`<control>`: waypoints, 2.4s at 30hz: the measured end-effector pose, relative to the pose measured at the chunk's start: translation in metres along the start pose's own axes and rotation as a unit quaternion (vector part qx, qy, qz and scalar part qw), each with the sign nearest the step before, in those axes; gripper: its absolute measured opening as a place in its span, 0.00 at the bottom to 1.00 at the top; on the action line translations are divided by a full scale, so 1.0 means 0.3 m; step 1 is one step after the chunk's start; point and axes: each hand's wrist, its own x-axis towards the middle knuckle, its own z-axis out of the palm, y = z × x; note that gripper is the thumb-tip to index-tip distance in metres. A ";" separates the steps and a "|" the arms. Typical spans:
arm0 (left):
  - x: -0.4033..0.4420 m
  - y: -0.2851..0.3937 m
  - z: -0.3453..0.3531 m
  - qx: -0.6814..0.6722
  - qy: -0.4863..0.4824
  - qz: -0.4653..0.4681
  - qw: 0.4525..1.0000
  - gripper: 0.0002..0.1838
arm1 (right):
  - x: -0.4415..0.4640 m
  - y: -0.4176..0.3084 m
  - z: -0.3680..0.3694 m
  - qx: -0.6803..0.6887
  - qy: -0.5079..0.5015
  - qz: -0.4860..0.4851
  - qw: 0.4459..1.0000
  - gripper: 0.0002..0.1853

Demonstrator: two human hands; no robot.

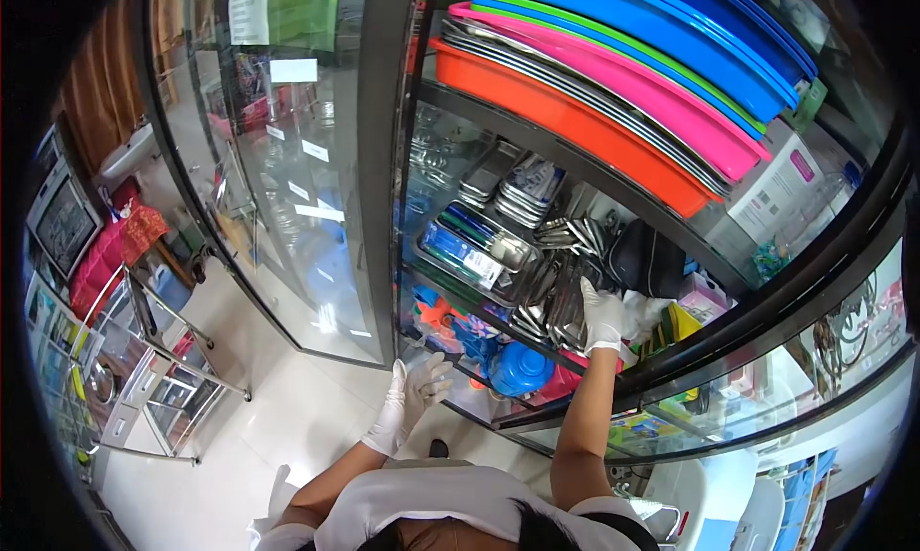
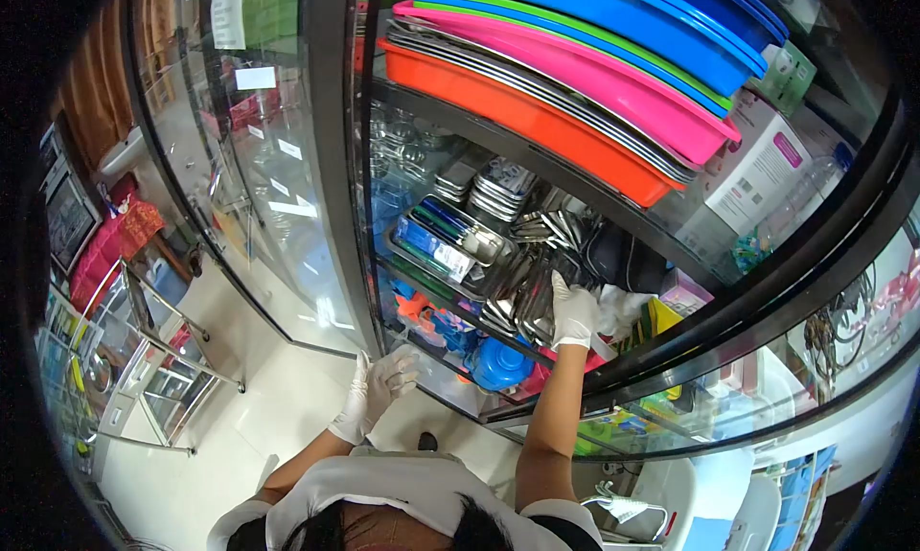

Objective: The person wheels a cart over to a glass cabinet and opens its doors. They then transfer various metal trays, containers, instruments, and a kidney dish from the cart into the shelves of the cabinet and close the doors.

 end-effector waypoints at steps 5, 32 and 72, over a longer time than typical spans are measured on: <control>-0.025 0.022 -0.032 -0.012 0.026 0.021 0.999 0.47 | -0.054 -0.147 -0.081 0.041 -0.018 -0.014 0.999 0.34; -0.527 0.342 -0.575 -0.088 0.264 0.263 0.924 0.39 | -0.868 -1.293 0.213 0.171 -0.552 -0.414 0.703 0.17; -0.378 1.334 -1.511 -0.041 0.223 0.118 0.967 0.23 | -1.192 -2.178 1.126 -0.193 -0.333 -0.428 0.818 0.29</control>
